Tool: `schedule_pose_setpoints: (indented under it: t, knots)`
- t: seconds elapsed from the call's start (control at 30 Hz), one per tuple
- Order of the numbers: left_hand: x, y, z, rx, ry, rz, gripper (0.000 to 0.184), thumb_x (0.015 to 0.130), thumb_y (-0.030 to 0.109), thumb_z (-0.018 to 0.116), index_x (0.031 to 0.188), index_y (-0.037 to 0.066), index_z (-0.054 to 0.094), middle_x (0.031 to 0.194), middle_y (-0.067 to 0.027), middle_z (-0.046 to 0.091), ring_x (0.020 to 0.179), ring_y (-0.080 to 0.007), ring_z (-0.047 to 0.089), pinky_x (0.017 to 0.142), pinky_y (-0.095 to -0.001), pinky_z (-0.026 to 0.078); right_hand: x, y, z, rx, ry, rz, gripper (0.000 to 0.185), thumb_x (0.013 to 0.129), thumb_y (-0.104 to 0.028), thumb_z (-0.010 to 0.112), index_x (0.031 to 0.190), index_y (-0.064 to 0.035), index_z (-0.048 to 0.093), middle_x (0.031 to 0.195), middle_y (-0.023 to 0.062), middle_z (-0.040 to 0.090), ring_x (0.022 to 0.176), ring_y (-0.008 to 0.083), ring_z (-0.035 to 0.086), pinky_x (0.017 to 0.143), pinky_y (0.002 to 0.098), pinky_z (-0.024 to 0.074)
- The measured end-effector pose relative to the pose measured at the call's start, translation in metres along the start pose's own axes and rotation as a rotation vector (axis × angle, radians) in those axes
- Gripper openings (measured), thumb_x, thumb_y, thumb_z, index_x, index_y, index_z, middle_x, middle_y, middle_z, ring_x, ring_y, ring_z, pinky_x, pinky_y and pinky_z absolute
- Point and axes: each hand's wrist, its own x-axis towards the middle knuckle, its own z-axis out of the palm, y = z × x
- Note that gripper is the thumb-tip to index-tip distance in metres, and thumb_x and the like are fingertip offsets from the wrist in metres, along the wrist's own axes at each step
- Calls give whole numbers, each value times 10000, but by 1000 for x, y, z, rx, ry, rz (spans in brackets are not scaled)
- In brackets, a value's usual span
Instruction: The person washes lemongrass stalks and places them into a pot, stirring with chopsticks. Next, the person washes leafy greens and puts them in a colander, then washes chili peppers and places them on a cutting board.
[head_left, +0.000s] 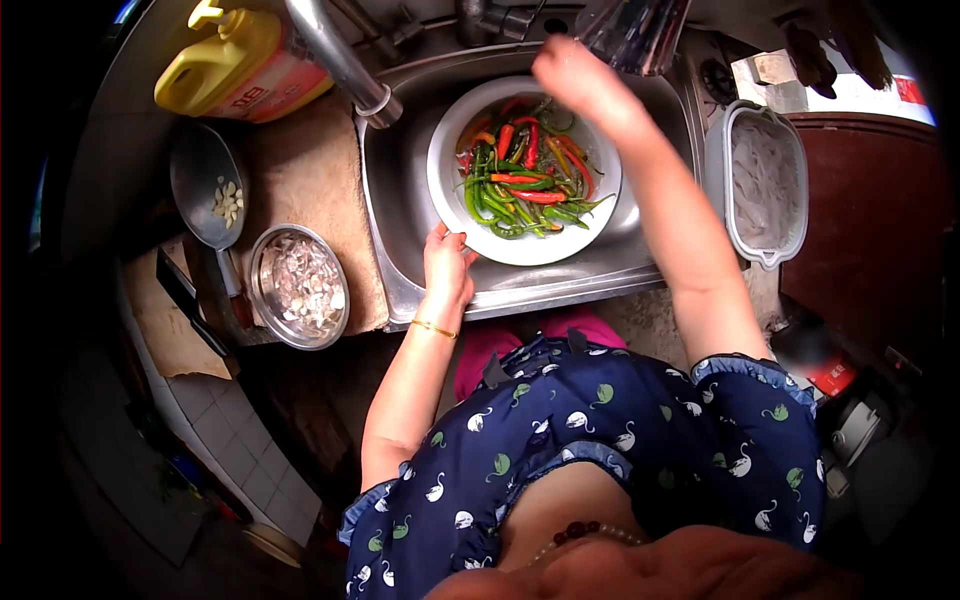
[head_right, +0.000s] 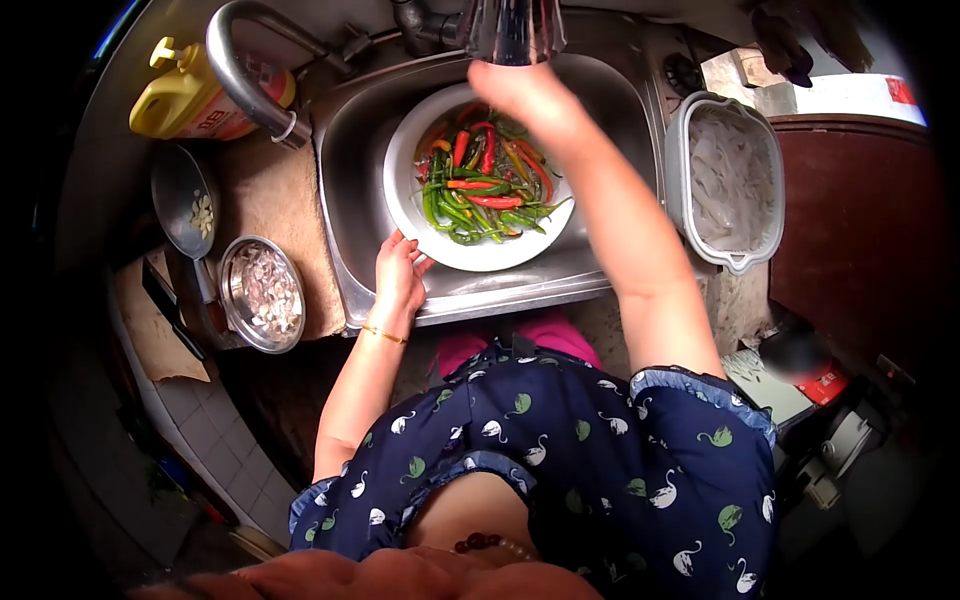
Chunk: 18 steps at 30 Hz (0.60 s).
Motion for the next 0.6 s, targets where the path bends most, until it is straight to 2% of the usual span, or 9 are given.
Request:
schedule_pose_setpoints:
  t: [0.07,0.13,0.23,0.3,0.43,0.47,0.5,0.57,0.6]
  knots:
    - [-5,6,4,22,0,-3,322,844,51,371,1130,44,519,868,-1,582,803,-111,559,683,-279,473,-40,-7,46,158,-329,131,424,804,-339,490,1041,5,565,1011,246,589,962,359,573,856,419,454]
    - [-1,-2,-2,15,12,-13,315,841,47,375,1119,44,522,868,2,579,802,-107,558,683,-279,474,-98,-16,112,-147,-228,12,663,799,-452,493,1374,-162,335,1440,234,194,1237,544,244,968,676,203]
    - [7,-6,-7,27,1,-26,313,837,42,376,1112,41,524,889,-6,582,806,-105,557,690,-283,477,-127,-13,134,-232,-411,-324,624,839,-501,441,1380,-205,346,1473,211,132,1254,570,177,993,690,109]
    - [6,-7,-7,31,-2,-27,312,833,37,379,1108,39,525,904,-13,590,801,-101,558,688,-285,479,-100,7,123,-304,-457,-346,604,851,-503,431,1366,-193,373,1474,174,161,1280,547,149,993,696,80]
    - [1,-3,-6,33,-19,-39,347,813,30,431,1153,15,499,1018,-60,575,878,-133,555,749,-302,474,-112,0,131,-266,-487,-119,556,855,-425,468,1340,-162,403,1462,108,218,1321,470,151,1009,678,127]
    - [0,-2,-6,38,-40,-46,375,806,31,453,1179,4,484,1071,-81,563,923,-152,552,785,-312,470,-117,0,118,-153,-514,-248,504,852,-347,499,1319,-174,422,1466,131,195,1320,473,153,1013,671,143]
    - [-1,-6,-7,240,73,122,422,788,45,485,1203,-17,447,1113,-116,524,983,-192,512,842,-330,431,-119,0,104,-19,-548,-254,482,816,-237,538,1289,-192,457,1443,154,242,1302,451,229,1028,624,193]
    - [-5,-6,-1,639,298,460,548,752,74,550,1253,-58,371,1196,-187,445,1102,-272,433,955,-368,352,-115,16,96,225,-278,-202,442,763,-164,555,1203,-180,530,1372,182,337,1223,408,381,1022,508,309]
    - [-10,6,1,780,243,674,651,711,85,601,1276,-88,329,1264,-237,371,1177,-339,357,1032,-377,263,-108,27,91,306,-95,-198,380,720,-127,555,1099,-125,578,1254,193,444,1112,367,492,954,398,404]
